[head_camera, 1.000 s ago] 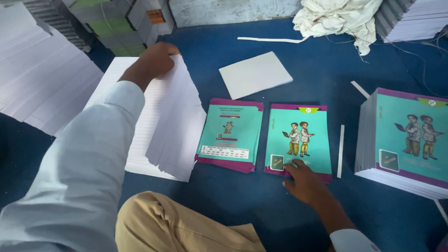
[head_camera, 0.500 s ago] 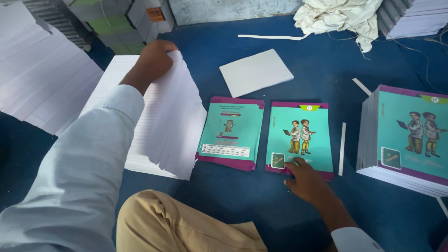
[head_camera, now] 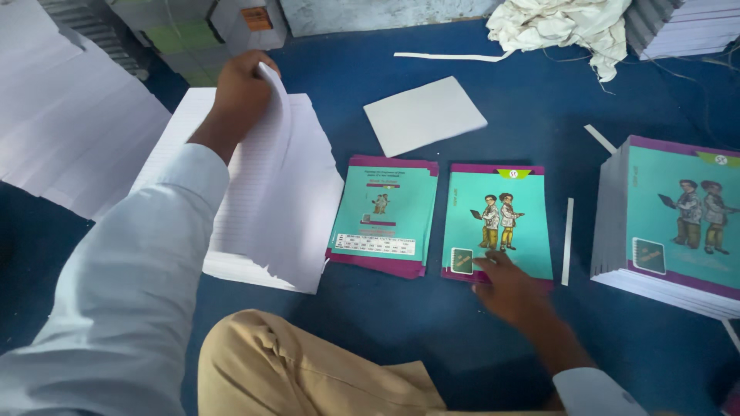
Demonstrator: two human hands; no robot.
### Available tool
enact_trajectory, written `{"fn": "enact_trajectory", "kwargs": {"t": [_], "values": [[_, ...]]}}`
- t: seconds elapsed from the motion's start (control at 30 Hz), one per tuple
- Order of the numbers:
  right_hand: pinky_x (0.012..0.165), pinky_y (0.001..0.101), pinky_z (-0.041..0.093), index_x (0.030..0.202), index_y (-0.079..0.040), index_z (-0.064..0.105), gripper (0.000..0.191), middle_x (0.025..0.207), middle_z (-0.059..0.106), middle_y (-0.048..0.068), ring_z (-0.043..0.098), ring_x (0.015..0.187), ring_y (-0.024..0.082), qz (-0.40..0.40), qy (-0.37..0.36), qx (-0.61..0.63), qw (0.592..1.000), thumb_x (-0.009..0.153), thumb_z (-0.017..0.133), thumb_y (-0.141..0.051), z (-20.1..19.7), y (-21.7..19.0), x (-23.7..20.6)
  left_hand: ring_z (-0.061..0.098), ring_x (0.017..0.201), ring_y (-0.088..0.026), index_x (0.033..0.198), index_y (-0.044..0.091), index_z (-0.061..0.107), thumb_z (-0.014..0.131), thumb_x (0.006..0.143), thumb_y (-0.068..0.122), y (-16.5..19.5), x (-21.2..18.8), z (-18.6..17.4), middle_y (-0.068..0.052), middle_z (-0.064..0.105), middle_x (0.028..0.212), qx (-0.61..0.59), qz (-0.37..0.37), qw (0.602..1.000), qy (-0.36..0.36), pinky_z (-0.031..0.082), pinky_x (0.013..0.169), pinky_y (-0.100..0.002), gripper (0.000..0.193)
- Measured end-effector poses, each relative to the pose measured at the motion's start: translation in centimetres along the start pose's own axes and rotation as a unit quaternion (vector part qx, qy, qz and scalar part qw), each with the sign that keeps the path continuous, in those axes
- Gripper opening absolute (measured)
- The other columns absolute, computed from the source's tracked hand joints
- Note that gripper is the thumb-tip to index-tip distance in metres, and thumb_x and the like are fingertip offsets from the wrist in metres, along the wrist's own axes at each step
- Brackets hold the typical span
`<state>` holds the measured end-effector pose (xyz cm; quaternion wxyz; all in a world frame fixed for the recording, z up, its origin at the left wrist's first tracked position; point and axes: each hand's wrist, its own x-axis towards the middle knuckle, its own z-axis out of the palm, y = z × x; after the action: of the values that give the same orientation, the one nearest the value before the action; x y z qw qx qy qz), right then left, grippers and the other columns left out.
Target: The person assembles notebooks by inserting lined paper sheets into printed covers. They pick up a cover, insert a sheet of paper, and place the completed notebook onto a growing stack. The process is repeated multiple times.
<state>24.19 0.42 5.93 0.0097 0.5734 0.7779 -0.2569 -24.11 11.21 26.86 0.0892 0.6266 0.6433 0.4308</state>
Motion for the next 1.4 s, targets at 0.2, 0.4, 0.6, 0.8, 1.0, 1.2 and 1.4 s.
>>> {"fn": "enact_trajectory", "kwargs": {"t": [0.2, 0.4, 0.6, 0.8, 1.0, 1.2, 1.4], "values": [[0.085, 0.039, 0.062, 0.134, -0.012, 0.062, 0.045, 0.134, 0.066, 0.012, 0.072, 0.108, 0.023, -0.105, 0.108, 0.216, 0.965, 0.092, 0.065, -0.027, -3.4, -5.4, -1.0, 0.065, 0.081, -0.019, 0.094, 0.001, 0.07, 0.047, 0.08, -0.012, -2.1, 0.7, 0.3, -0.01, 0.069, 0.086, -0.087, 0.042, 0.995, 0.038, 0.053, 0.073, -0.032, 0.03], [0.076, 0.0287, 0.062, 0.134, -0.002, 0.063, 0.045, 0.117, 0.073, 0.009, 0.072, 0.09, 0.016, -0.257, 0.096, 0.47, 0.839, 0.097, 0.067, -0.028, -7.5, -17.4, 1.1, 0.062, 0.075, -0.015, 0.089, 0.004, 0.068, 0.046, 0.079, -0.012, -1.6, 0.7, 0.3, -0.005, 0.066, 0.08, -0.177, -0.051, 0.982, 0.043, 0.052, 0.066, -0.03, 0.029], [0.068, 0.0315, 0.061, 0.136, 0.004, 0.06, 0.052, 0.119, 0.069, 0.016, 0.074, 0.092, 0.019, -0.299, 0.036, 0.546, 0.782, 0.096, 0.068, -0.027, -10.3, -25.8, 4.2, 0.061, 0.074, -0.015, 0.088, 0.004, 0.069, 0.046, 0.082, -0.011, -1.4, 0.6, 0.6, -0.005, 0.066, 0.08, -0.21, -0.012, 0.975, 0.068, 0.051, 0.066, -0.03, 0.029], [0.071, 0.0308, 0.064, 0.146, 0.005, 0.047, 0.065, 0.128, 0.066, 0.016, 0.073, 0.1, 0.017, -0.29, 0.115, 0.498, 0.809, 0.095, 0.068, -0.029, -10.2, -29.4, 6.1, 0.063, 0.076, -0.015, 0.087, 0.003, 0.069, 0.045, 0.079, -0.013, -1.9, 1.4, 1.4, -0.006, 0.067, 0.081, -0.254, 0.012, 0.964, 0.078, 0.052, 0.068, -0.029, 0.03], [0.061, 0.0271, 0.061, 0.143, 0.007, 0.051, 0.066, 0.111, 0.072, 0.016, 0.073, 0.085, 0.016, -0.251, 0.097, 0.455, 0.849, 0.091, 0.069, -0.03, -11.0, -31.5, 5.7, 0.063, 0.074, -0.015, 0.089, 0.003, 0.07, 0.043, 0.077, -0.012, -2.3, 1.5, 1.6, -0.005, 0.067, 0.08, -0.288, -0.012, 0.954, 0.079, 0.052, 0.066, -0.03, 0.033], [0.055, 0.0336, 0.064, 0.126, 0.018, 0.055, 0.062, 0.092, 0.074, 0.023, 0.076, 0.074, 0.025, -0.18, 0.002, 0.477, 0.86, 0.083, 0.072, -0.024, -13.0, -32.3, 5.6, 0.065, 0.077, -0.017, 0.09, 0.001, 0.071, 0.048, 0.078, -0.011, -2.5, 2.1, 2.1, -0.008, 0.069, 0.082, -0.214, 0.056, 0.974, 0.057, 0.054, 0.07, -0.031, 0.029], [0.066, 0.0403, 0.069, 0.116, 0.017, 0.059, 0.051, 0.099, 0.072, 0.026, 0.079, 0.085, 0.034, -0.127, -0.076, 0.513, 0.845, 0.086, 0.072, -0.022, -13.5, -33.0, 5.8, 0.071, 0.079, -0.019, 0.093, 0.004, 0.072, 0.05, 0.077, -0.006, -0.8, 2.2, 2.1, -0.01, 0.072, 0.084, -0.137, 0.02, 0.99, 0.004, 0.057, 0.072, -0.032, 0.029]]}}
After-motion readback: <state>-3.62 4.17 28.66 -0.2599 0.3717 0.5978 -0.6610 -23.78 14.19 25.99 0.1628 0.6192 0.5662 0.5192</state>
